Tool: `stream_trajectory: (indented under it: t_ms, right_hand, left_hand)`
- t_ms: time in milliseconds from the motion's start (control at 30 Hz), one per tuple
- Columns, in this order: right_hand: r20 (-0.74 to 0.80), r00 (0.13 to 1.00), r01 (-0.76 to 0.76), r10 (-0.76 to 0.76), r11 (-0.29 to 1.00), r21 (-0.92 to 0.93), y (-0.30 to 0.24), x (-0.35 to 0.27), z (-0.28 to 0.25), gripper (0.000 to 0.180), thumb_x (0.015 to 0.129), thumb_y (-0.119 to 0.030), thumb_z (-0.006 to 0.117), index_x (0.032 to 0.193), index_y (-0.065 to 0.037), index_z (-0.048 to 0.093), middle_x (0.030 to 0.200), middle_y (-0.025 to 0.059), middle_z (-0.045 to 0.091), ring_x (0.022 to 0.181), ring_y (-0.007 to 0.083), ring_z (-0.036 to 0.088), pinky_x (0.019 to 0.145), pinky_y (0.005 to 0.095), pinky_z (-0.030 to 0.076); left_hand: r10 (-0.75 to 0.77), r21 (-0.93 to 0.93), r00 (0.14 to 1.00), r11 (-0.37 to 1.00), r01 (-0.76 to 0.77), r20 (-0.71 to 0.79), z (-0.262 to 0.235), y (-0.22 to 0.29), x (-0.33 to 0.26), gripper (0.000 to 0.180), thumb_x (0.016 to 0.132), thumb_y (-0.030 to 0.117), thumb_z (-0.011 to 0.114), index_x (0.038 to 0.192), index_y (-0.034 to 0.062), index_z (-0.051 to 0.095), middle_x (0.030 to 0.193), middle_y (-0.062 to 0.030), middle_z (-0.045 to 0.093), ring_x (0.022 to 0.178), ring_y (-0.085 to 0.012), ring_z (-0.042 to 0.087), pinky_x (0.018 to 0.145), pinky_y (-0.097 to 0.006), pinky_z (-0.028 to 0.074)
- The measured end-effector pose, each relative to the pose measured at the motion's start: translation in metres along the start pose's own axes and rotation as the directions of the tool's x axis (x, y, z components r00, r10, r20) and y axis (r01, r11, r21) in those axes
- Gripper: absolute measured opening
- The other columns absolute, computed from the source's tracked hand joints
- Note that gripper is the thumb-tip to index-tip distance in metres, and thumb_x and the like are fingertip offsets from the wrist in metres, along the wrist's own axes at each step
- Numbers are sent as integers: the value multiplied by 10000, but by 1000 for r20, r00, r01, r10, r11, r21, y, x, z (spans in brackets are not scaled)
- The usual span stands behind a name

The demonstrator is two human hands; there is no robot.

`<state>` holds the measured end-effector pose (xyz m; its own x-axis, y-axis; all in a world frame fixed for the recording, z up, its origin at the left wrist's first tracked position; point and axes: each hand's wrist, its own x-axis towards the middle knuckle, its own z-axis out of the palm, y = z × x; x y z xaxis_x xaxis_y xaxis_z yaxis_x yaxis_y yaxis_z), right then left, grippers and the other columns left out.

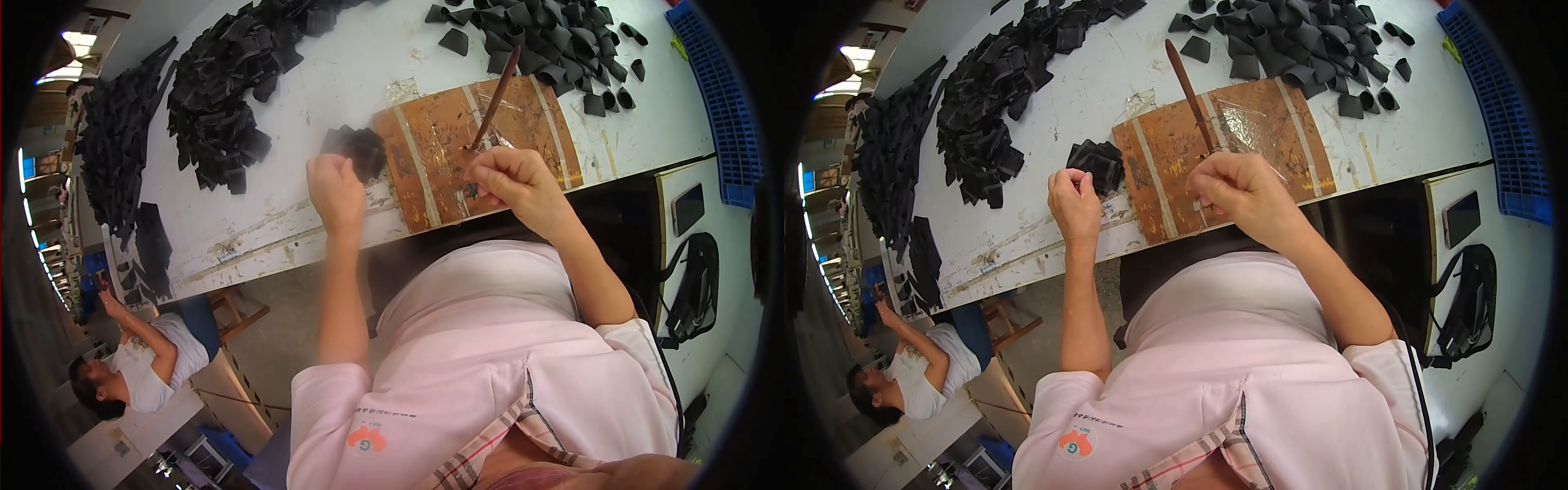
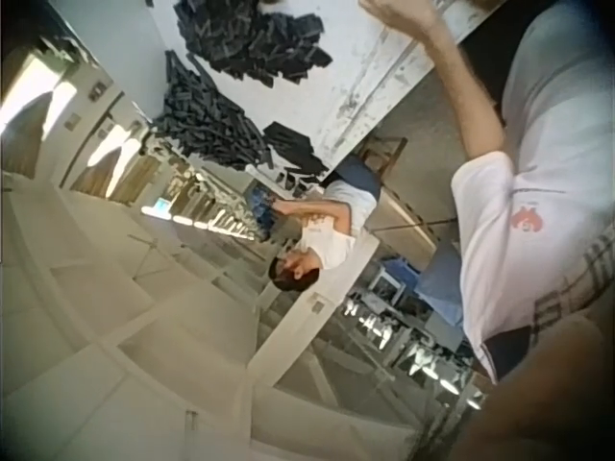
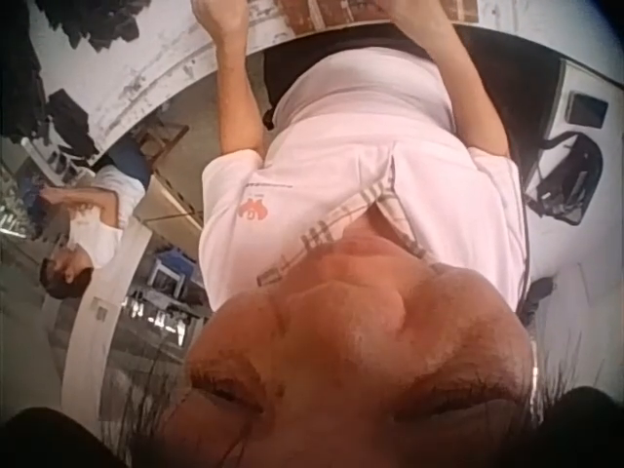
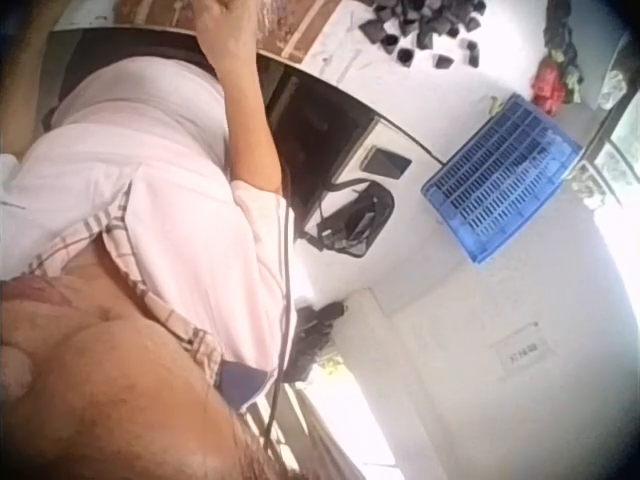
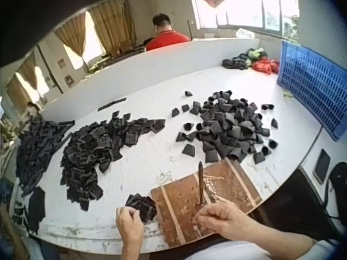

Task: Applying adhesive and joining small foam or rubber parts together on a workbench.

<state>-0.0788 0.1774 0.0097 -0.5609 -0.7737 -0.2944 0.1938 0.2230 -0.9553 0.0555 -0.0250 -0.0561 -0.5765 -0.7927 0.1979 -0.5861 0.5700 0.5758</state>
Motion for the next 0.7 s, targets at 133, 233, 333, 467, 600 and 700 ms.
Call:
stream_trajectory:
  t_ms: [133, 233, 333, 467, 600, 700]
  right_hand:
    - [89, 988, 144, -127, 963, -226, 4, 2, 13, 177, 858, -128, 514, 825, 27, 593, 637, 7, 533, 576, 61, 479, 512, 197, 402]
    - [128, 985, 148, -119, 957, -248, 4, 2, 17, 162, 848, -109, 513, 814, 27, 593, 637, 19, 540, 580, 69, 480, 520, 213, 401]
    - [128, 984, 155, -126, 955, -252, 8, 1, 17, 150, 838, -96, 512, 810, 28, 594, 631, 28, 545, 572, 79, 474, 515, 224, 391]
    - [145, 983, 153, -116, 946, -286, 8, -2, 15, 152, 835, -94, 510, 804, 32, 589, 623, 36, 546, 565, 88, 473, 516, 229, 390]
    - [130, 985, 144, -111, 948, -284, 6, -4, 15, 140, 830, -88, 522, 788, 28, 587, 624, 52, 537, 562, 104, 476, 511, 241, 387]
    - [15, 922, 364, -387, 854, -373, 1, -5, 21, 98, 770, -58, 565, 776, 37, 587, 655, 120, 563, 592, 228, 562, 551, 305, 442]
  left_hand:
    - [55, -37, 990, 997, -60, -127, -1, 12, -5, 137, 725, 62, 590, 813, -2, 507, 837, -150, 505, 823, -320, 489, 710, -397, 405]
    - [177, -16, 975, 983, -181, -133, 0, 29, -8, 168, 712, 88, 607, 818, 13, 500, 842, -144, 510, 834, -317, 492, 707, -403, 411]
    - [163, 93, 984, 983, -156, -71, 7, 38, -8, 197, 699, 115, 623, 819, 25, 496, 846, -137, 515, 837, -314, 499, 700, -406, 420]
    - [161, 305, 987, 940, -151, -7, 11, 36, -5, 155, 716, 101, 607, 801, 5, 520, 795, -147, 553, 768, -330, 546, 680, -404, 449]
    - [218, 311, 974, 932, -187, -68, 9, 25, -1, 134, 715, 71, 608, 801, -7, 541, 722, -120, 562, 669, -273, 571, 612, -372, 460]
    - [28, -243, 993, 968, -56, -114, -5, 29, -1, 144, 745, 33, 620, 861, -29, 561, 680, -52, 587, 537, -102, 535, 469, -243, 422]
